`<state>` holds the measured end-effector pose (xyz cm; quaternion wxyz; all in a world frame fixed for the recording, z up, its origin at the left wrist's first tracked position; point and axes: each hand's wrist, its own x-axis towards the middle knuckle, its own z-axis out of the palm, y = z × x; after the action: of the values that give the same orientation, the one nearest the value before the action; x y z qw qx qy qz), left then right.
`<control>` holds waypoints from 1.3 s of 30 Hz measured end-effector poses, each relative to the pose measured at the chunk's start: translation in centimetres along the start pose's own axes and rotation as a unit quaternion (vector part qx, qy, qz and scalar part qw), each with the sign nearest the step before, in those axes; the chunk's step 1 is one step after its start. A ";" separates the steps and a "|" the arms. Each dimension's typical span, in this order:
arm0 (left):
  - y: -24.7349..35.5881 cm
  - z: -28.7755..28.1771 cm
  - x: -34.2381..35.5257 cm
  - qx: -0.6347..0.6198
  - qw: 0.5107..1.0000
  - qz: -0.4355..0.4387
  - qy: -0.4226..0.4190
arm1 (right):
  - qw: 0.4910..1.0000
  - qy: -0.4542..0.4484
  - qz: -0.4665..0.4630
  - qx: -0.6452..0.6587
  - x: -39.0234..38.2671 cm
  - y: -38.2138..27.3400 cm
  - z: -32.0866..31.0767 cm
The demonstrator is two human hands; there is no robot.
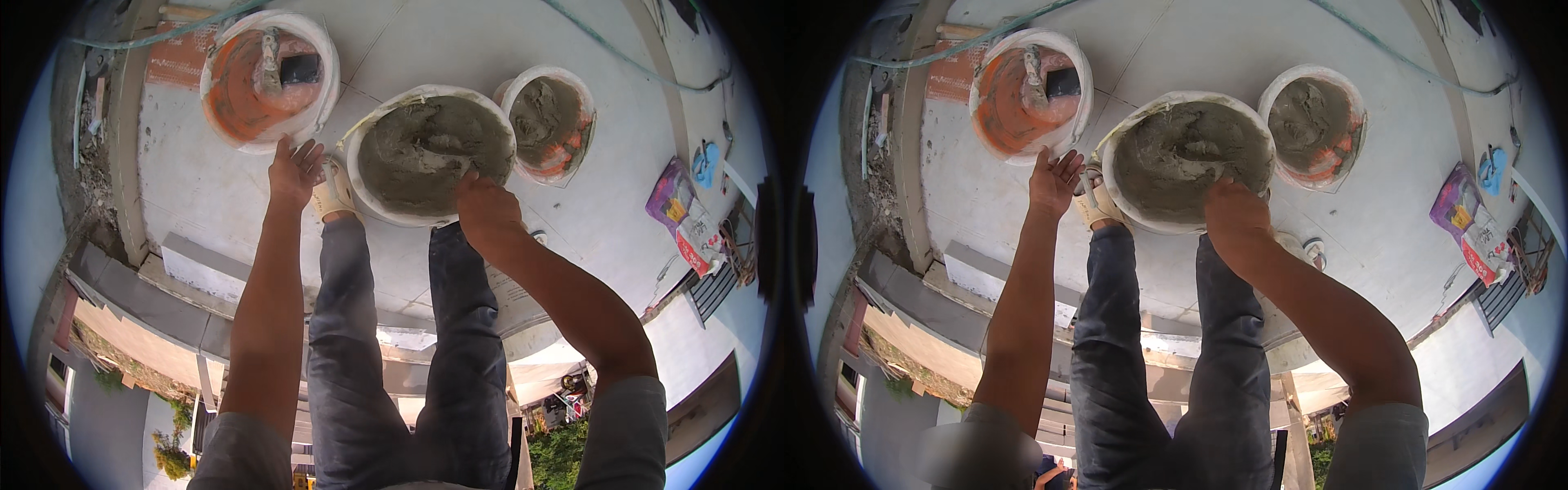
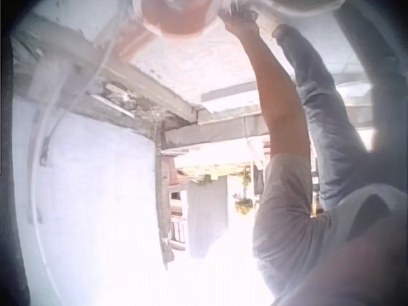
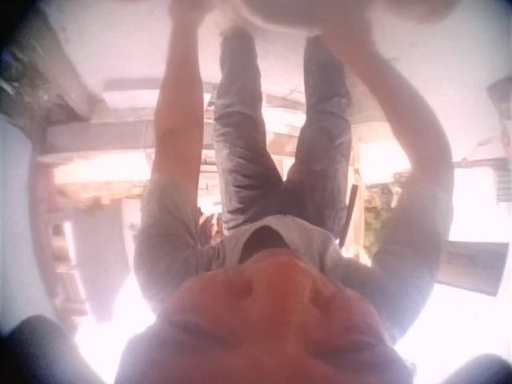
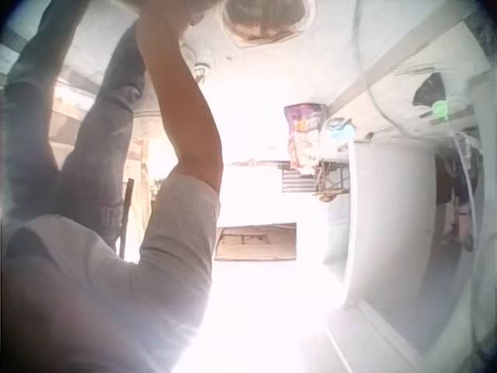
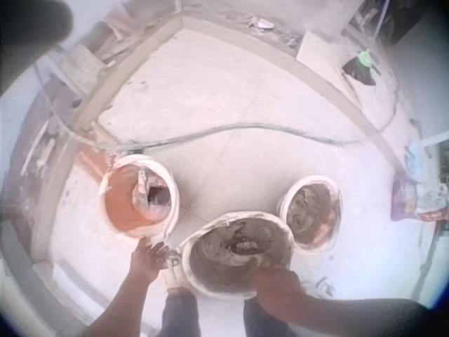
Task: The person scoops cement from a bucket using a trowel and applies it to the floor tiles. They smooth the cement between the tiles and continue the process, occasionally mixing more cement in the bucket.
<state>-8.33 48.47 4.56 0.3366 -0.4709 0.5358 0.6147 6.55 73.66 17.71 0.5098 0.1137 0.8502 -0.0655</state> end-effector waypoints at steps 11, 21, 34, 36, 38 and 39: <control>-4.8 -0.1 -4.1 0.259 0.958 0.039 -0.113 | 0.994 -0.011 0.098 0.046 5.8 -3.6 4.1; -3.0 -1.1 -11.2 0.257 0.951 0.113 -0.132 | 0.999 0.016 0.051 -0.010 -2.1 1.1 -0.9; -1.1 -2.7 -7.2 0.308 0.930 0.180 -0.092 | 0.988 -0.051 -0.058 0.130 6.3 -2.7 6.8; -1.4 -3.0 -6.5 0.345 0.912 0.201 -0.089 | 0.967 -0.131 -0.053 0.212 8.7 -2.8 9.3; -1.8 -3.7 -6.1 0.323 0.913 0.233 -0.087 | 0.946 -0.170 -0.153 0.231 8.7 -2.4 7.1; -2.5 -3.9 -4.9 0.313 0.911 0.253 -0.095 | 0.930 -0.187 -0.192 0.251 9.4 -2.0 9.6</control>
<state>-3.54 45.63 8.38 0.3491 -0.1302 0.7673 0.5219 9.93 70.70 4.83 0.5918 0.0586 0.7009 -0.3938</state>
